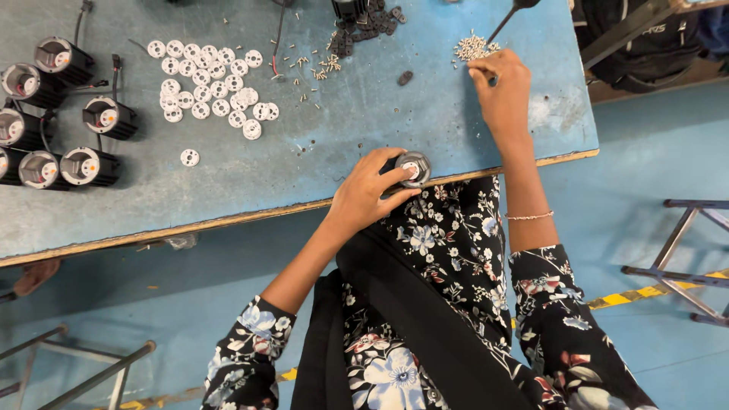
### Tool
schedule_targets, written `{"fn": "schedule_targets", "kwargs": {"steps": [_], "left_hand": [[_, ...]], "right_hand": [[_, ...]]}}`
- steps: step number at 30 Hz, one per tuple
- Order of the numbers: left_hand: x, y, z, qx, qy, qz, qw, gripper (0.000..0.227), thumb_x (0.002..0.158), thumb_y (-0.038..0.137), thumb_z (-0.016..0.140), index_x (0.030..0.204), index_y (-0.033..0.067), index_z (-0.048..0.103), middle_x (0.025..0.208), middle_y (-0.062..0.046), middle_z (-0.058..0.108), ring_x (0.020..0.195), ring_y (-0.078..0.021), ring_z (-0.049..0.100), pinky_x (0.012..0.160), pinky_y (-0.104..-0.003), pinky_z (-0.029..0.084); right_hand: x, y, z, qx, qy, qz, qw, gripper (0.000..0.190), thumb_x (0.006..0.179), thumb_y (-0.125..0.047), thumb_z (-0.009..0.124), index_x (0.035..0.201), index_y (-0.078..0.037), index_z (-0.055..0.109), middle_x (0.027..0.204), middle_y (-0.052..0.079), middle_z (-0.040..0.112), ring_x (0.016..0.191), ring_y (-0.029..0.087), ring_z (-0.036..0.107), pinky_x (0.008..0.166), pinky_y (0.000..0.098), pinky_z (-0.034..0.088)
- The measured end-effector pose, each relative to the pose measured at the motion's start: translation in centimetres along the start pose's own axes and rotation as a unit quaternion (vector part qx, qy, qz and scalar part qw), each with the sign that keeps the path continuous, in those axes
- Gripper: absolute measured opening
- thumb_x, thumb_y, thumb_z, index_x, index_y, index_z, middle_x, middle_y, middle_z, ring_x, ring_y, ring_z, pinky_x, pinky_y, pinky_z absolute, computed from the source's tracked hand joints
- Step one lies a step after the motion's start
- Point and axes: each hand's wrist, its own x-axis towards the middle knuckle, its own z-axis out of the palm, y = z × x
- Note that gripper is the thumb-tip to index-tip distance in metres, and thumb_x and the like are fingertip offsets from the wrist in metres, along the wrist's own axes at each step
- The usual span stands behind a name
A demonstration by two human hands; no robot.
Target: The person assembles small cylindrical electronic components on a blue workbench. They insert white circular parts into the cylinders, use a green power drill to secure them, and handle small metal fasteners and wires. The person repeatedly picks up components, aligns them, and uses the drill to fasten parts together.
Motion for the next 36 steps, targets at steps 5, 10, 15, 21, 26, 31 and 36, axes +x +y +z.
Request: {"fn": "schedule_targets", "kwargs": {"steps": [5,10,15,21,26,31,36], "left_hand": [[0.0,0.0,0.2,-0.004,0.004,-0.005,1.000,0.030,0.086,0.030,0.083,0.105,0.0101,0.072,0.126,-0.010,0.064,0.114,-0.0315,0.062,0.097,-0.041,0.051],[0.0,-0.2,0.1,-0.004,0.001,-0.002,1.000,0.032,0.086,0.032,0.083,0.107,0.0108,0.072,0.126,-0.010,0.064,0.115,-0.0312,0.062,0.097,-0.041,0.051],[-0.2,-0.4,0.3,0.006,0.002,-0.002,1.000,0.033,0.086,0.034,0.082,0.107,0.0117,0.071,0.127,-0.010,0.064,0.116,-0.0308,0.061,0.098,-0.042,0.050],[-0.4,-0.3,0.5,0.007,0.005,-0.015,1.000,0.034,0.086,0.036,0.082,0.109,0.0124,0.072,0.127,-0.009,0.064,0.115,-0.0300,0.061,0.097,-0.041,0.051],[-0.5,-0.5,0.7,0.010,0.006,-0.018,1.000,0.034,0.087,0.037,0.082,0.108,0.0131,0.072,0.127,-0.009,0.064,0.115,-0.0301,0.062,0.097,-0.041,0.052],[-0.6,-0.6,0.8,0.006,0.019,-0.009,1.000,0.034,0.087,0.037,0.082,0.109,0.0133,0.072,0.128,-0.011,0.064,0.116,-0.0306,0.062,0.097,-0.041,0.052],[-0.6,-0.6,0.9,0.010,0.031,0.002,0.999,0.035,0.086,0.036,0.082,0.110,0.0131,0.072,0.128,-0.011,0.064,0.117,-0.0311,0.062,0.098,-0.041,0.051]], "right_hand": [[1.1,0.1,0.0,-0.015,-0.038,-0.004,0.999,0.008,0.094,0.006,0.076,0.101,0.004,0.072,0.094,0.016,0.064,0.079,0.023,0.063,0.072,0.0363,0.051],[1.6,-1.3,-1.0,0.264,-0.083,0.123,0.953,0.006,0.103,-0.001,0.065,0.104,0.003,0.060,0.095,0.007,0.066,0.084,0.012,0.065,0.067,0.0279,0.060],[1.7,-3.6,-1.4,0.333,-0.110,0.124,0.928,0.016,0.105,0.000,0.062,0.117,0.008,0.070,0.102,0.011,0.070,0.090,0.014,0.070,0.081,0.0283,0.065],[2.1,-6.1,-2.5,0.306,-0.096,0.098,0.942,0.014,0.103,0.001,0.067,0.110,0.012,0.071,0.098,0.013,0.074,0.089,0.017,0.074,0.083,0.0294,0.065],[1.4,-7.3,-4.4,0.273,-0.110,0.105,0.950,0.016,0.102,-0.002,0.070,0.111,0.011,0.072,0.096,0.013,0.075,0.086,0.015,0.074,0.081,0.0264,0.063],[0.0,-8.4,-7.4,0.143,-0.110,0.099,0.979,0.015,0.102,-0.004,0.072,0.110,0.009,0.073,0.095,0.011,0.075,0.085,0.014,0.074,0.078,0.0246,0.060],[-1.2,-9.4,-10.2,0.116,-0.113,0.097,0.982,0.015,0.102,-0.003,0.073,0.112,0.008,0.074,0.098,0.010,0.074,0.087,0.013,0.074,0.078,0.0238,0.060]]}}
